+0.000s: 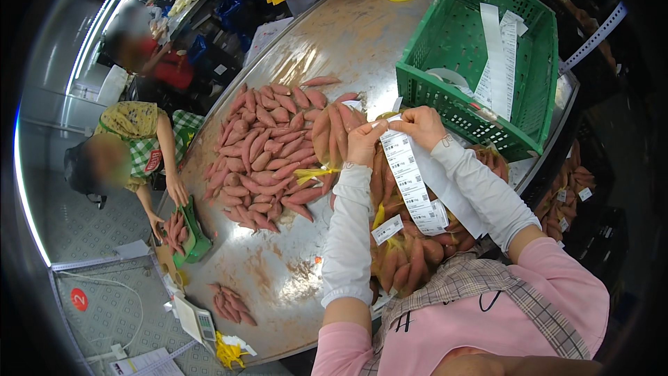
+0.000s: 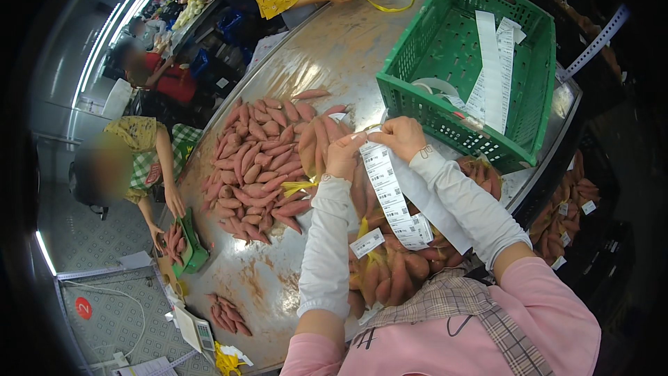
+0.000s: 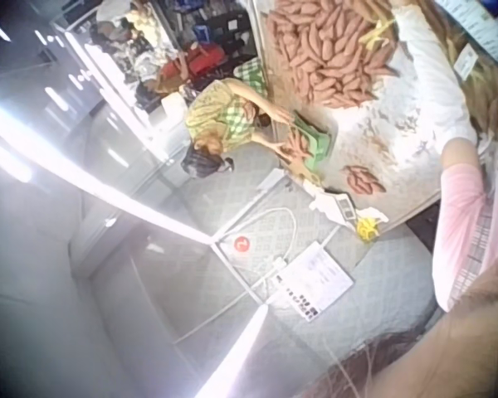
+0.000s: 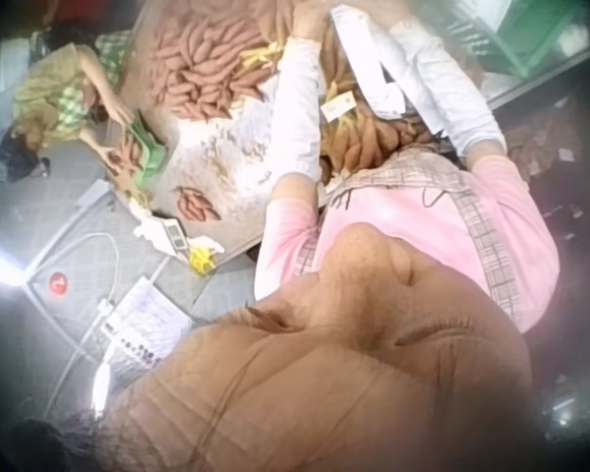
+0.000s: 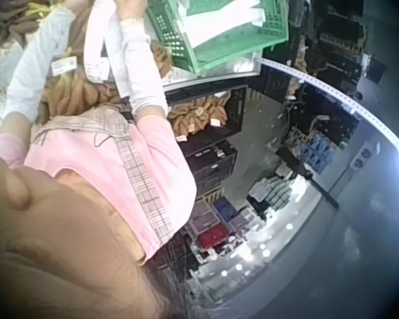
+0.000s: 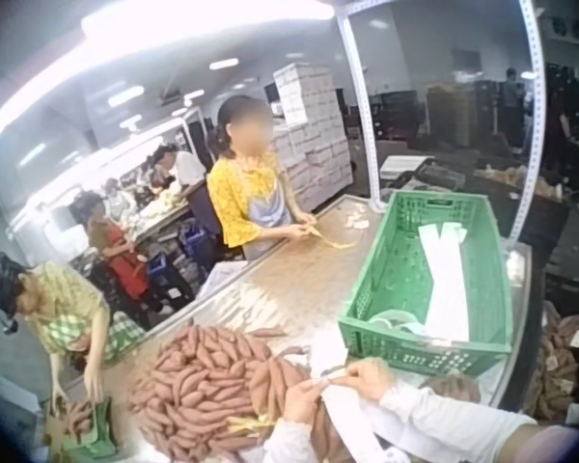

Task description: The person gathers sweet potatoes from a metal table, places them into a yellow mesh bag, and ties the bag with a yellow plastic tie. They then affix a printed label to the tied bag and place it into a green crate. The process is repeated for multiple bags.

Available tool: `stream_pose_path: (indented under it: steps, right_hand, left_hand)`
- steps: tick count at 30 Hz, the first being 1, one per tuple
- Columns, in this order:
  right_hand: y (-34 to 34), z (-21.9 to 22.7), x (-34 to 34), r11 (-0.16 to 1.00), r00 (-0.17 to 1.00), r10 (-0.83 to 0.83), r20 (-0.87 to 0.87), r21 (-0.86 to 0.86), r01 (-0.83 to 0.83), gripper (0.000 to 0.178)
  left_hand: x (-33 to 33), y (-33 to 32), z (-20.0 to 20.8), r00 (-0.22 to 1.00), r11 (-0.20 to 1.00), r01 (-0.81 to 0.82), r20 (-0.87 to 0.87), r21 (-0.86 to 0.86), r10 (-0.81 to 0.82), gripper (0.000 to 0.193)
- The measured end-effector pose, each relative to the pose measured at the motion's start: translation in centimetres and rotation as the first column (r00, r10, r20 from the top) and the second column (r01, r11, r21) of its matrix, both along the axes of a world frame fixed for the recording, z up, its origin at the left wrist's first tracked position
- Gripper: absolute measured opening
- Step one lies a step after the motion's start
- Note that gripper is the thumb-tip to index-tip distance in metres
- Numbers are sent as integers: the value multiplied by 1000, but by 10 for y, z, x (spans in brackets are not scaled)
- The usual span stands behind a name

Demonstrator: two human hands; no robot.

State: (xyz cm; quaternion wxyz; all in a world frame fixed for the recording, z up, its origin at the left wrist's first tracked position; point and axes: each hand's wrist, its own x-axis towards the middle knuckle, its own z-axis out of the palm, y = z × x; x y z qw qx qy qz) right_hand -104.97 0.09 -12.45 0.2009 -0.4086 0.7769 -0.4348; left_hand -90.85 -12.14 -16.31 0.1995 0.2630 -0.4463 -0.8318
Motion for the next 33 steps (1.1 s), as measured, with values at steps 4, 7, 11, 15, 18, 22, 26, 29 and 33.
stream_pose_path:
  steps: [4, 7, 11, 15, 18, 22, 26, 29, 33]
  right_hand:
    - [6, 7, -6, 991, 991, 132, 27, 19, -132, 31]
    - [31, 24, -10, 959, 963, 262, 59, 94, -267, 29]
    - [103, 62, -34, 770, 508, 533, 677, -140, -622, 20]
    - [120, 62, -36, 881, 638, 433, 636, -149, -449, 26]
    - [143, 65, -41, 887, 514, 461, 724, -362, -286, 28]
    - [179, 87, -40, 615, -66, 781, 621, -783, -88, 32]
    - [186, 77, -32, 675, 542, 698, 467, -177, -716, 32]
    - [179, 54, 3, 802, 817, 559, 142, 158, -576, 39]
    - [180, 48, 28, 753, 718, 644, -264, 380, -537, 72]
  left_hand:
    - [-6, 2, 0, 999, 998, -43, 28, 53, 42, 20]
    - [-5, -1, -9, 994, 994, -108, 29, 33, 107, 23]
    - [-7, -6, -18, 989, 989, -136, 53, -64, 139, 21]
    - [-9, 8, 6, 995, 969, -58, 61, -241, 74, 24]
    - [-6, 2, -1, 948, 845, -93, 212, -527, 236, 28]
    - [16, 7, -2, 888, 686, -117, 235, -718, 396, 36]
    - [61, 58, 31, 933, 682, -171, 106, -711, 343, 49]
    - [117, 105, 67, 865, 616, 183, 424, -766, 270, 58]
    - [196, 158, 45, 880, 621, 242, 439, -745, 184, 64]
